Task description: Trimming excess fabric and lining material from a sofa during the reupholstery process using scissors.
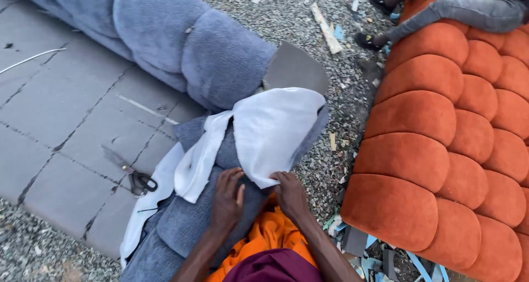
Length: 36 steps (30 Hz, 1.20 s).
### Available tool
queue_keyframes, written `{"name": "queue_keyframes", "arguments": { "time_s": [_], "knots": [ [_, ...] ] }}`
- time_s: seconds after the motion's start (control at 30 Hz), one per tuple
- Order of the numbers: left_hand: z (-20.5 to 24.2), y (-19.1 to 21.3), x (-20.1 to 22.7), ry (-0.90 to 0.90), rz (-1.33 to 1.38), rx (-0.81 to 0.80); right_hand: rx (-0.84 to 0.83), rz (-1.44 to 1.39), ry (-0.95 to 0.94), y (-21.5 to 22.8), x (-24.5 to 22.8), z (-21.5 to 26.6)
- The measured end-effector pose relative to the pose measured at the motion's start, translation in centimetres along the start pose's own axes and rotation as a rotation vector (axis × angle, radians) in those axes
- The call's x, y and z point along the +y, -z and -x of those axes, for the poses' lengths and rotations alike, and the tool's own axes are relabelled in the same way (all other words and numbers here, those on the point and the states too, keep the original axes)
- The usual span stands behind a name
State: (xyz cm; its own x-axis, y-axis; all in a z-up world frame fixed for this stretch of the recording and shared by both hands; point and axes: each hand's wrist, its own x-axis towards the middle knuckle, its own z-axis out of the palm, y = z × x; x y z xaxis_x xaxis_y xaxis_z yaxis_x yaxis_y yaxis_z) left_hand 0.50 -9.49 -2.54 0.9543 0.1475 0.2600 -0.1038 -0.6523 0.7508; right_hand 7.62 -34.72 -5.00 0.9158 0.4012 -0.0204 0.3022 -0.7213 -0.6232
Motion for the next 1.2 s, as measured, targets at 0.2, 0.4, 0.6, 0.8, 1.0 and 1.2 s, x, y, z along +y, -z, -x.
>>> {"name": "queue_keyframes", "arguments": {
  "time_s": [0.2,0.4,0.6,0.8,1.0,1.2],
  "knots": [
    [-1.9,-2.0,0.6,0.064,-0.095,-0.017,0.072,-0.104,-0.043,1.7,0.7,-0.5],
    [-3.3,-5.6,2.1,0.119,-0.172,0.015,0.130,-0.126,-0.067,6.7,1.5,-4.6],
    [-8.5,-9.2,2.5,0.174,-0.197,0.113,0.143,-0.136,-0.160,15.5,1.3,-12.3],
    [-15.6,-13.1,1.8,0.322,-0.278,0.121,0.172,0.050,0.016,19.1,8.7,-24.6],
    [-21.1,-15.4,1.1,0.457,-0.355,0.040,0.120,0.040,0.226,21.8,12.0,-39.6],
    [-24.8,-13.7,5.3,0.565,-0.277,0.068,0.070,0.216,0.224,20.5,20.6,-54.0]
  ]
}}
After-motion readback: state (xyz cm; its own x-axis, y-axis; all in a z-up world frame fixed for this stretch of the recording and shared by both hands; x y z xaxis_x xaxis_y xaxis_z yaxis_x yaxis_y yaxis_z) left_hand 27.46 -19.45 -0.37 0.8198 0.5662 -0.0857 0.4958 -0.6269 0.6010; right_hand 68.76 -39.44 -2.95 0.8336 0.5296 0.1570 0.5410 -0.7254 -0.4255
